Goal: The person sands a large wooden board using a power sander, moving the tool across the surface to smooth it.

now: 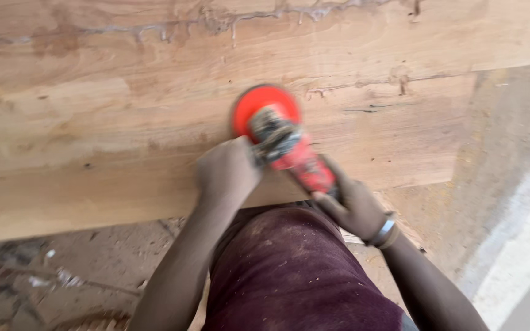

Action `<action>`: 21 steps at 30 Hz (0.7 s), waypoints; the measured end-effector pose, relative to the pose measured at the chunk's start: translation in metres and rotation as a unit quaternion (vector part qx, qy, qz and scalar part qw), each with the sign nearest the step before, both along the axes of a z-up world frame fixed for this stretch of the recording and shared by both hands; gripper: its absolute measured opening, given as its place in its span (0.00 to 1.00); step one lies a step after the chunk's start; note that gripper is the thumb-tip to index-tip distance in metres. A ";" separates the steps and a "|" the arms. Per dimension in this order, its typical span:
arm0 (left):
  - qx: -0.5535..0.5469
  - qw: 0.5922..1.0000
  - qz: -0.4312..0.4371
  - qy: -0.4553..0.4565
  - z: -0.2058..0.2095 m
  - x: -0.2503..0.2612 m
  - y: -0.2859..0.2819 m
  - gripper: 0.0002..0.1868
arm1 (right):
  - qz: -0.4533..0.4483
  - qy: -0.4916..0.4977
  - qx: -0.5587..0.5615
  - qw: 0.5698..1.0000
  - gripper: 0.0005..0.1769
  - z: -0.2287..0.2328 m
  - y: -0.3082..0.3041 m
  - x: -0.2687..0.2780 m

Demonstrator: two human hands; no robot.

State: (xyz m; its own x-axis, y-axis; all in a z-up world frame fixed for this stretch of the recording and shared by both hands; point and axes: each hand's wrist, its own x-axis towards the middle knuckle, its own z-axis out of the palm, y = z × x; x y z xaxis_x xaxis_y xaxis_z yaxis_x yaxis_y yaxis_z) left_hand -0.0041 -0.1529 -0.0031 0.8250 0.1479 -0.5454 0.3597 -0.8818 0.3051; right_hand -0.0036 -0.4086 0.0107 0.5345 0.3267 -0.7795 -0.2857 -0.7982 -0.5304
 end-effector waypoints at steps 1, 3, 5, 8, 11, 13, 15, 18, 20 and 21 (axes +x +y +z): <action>-0.011 0.999 0.037 0.009 0.004 -0.011 0.013 0.09 | 0.033 -0.035 0.035 0.998 0.47 0.001 0.011 0.005; -0.035 0.994 0.099 0.030 0.014 -0.040 0.046 0.12 | 0.106 -0.096 0.103 0.984 0.45 0.002 0.034 0.012; -0.076 0.980 0.173 0.060 0.023 -0.073 0.077 0.16 | 0.146 -0.057 0.085 0.984 0.47 0.003 0.059 0.015; -0.218 0.937 0.269 -0.048 0.021 -0.112 0.092 0.20 | 0.162 -0.083 0.120 0.976 0.46 0.010 0.064 0.028; -0.276 0.912 0.279 -0.121 -0.003 -0.111 0.080 0.21 | 0.152 -0.013 0.033 0.988 0.48 0.017 0.052 0.031; -0.298 0.912 0.260 -0.111 -0.009 -0.092 0.064 0.20 | 0.117 0.018 -0.012 0.993 0.50 0.022 0.037 0.029; -0.337 0.908 0.236 -0.076 -0.010 -0.062 0.050 0.18 | 0.058 -0.011 0.008 0.998 0.49 0.029 0.014 0.021; -0.367 0.911 0.175 -0.074 -0.013 -0.021 0.021 0.16 | -0.040 -0.061 0.029 0.997 0.45 0.033 -0.017 0.011; -0.387 0.904 0.143 -0.110 -0.018 0.003 0.003 0.18 | -0.094 -0.019 0.000 0.995 0.45 0.034 -0.038 0.016; -0.390 0.904 0.126 -0.125 -0.017 0.008 -0.006 0.18 | -0.120 0.010 -0.017 0.993 0.45 0.036 -0.047 0.015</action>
